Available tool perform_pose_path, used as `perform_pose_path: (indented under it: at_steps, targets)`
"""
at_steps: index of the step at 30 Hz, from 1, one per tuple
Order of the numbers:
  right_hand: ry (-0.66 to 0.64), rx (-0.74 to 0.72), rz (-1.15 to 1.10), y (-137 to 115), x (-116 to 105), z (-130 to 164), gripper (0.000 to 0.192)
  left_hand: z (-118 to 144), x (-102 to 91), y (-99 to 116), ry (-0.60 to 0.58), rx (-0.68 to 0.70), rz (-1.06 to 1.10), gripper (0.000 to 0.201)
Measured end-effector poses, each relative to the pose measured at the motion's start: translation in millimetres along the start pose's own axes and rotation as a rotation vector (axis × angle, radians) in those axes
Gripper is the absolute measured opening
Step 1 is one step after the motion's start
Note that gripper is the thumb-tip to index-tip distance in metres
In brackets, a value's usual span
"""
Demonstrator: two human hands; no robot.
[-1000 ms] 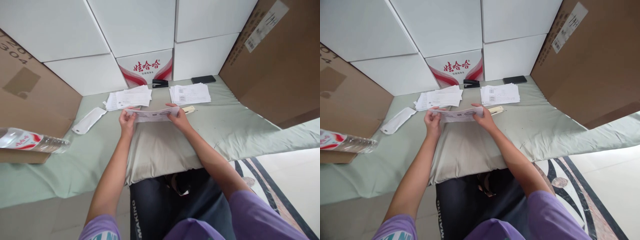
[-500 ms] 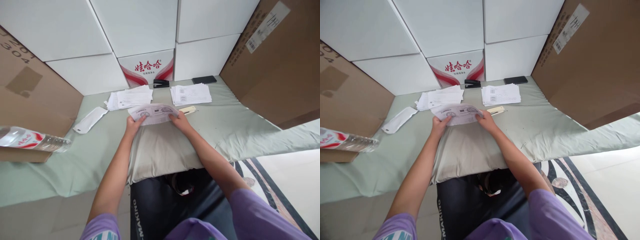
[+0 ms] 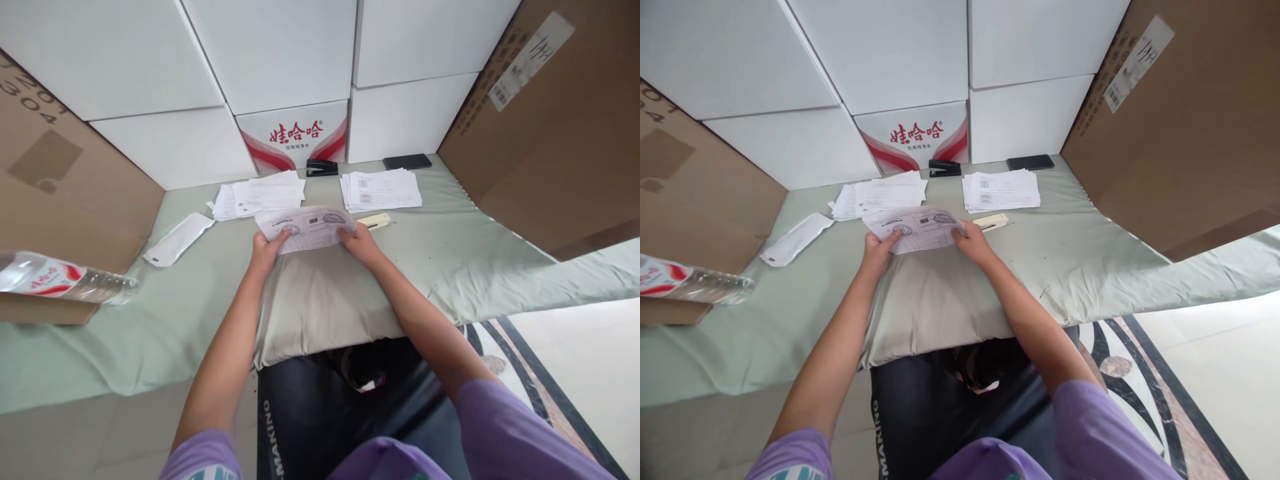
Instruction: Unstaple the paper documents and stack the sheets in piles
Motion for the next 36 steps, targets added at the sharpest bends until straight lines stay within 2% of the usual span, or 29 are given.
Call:
perform_pose_path:
  at_steps: [3,11,16,18,22,26,28,33,36]
  targets:
    - [0.001,0.009,-0.011,0.8,0.0,0.3,0.024,0.6,0.7,0.5,-0.012,0.001,-0.011,0.045]
    - [0.058,0.03,-0.068,-8.2,-9.5,0.6,0.024,-0.7,-1.6,0.4,0.054,-0.015,0.023,0.045]
    - [0.081,0.0,-0.249,-15.9,-20.0,-0.9,0.033,-3.0,-3.3,-2.7,0.056,0.002,0.001,0.044]
    - [0.076,0.013,-0.264,-16.6,-20.3,-0.9,0.032,-3.5,-3.9,-3.3,0.052,0.012,-0.024,0.044]
    - [0.105,-0.003,-0.23,-18.3,-17.7,0.7,0.028,-1.7,-6.9,2.2,0.089,0.066,-0.012,0.044]
    - [0.09,-0.038,-0.227,-23.8,-14.0,2.6,0.034,0.6,-4.5,8.6,-0.007,0.069,0.003,0.044]
    - [0.105,-0.049,-0.2,-26.0,-15.6,3.5,0.038,0.8,-6.3,11.0,-0.007,0.087,-0.026,0.043]
    - [0.265,-0.131,0.032,-27.8,-31.3,6.3,0.04,-1.0,-6.9,11.1,-0.04,0.086,-0.192,0.042]
    - [0.235,-0.163,0.129,-26.0,-31.9,5.6,0.035,-1.7,-6.4,12.2,-0.052,0.109,-0.253,0.044]
Point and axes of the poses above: each hand's wrist, its own z-axis away from the middle knuckle, its own x-axis out of the palm, y = z × x, the point moved 5 cm from there along -z, towards the middle knuckle, and after that the axes turned 1 degree about -y, right-handed, at the moved point
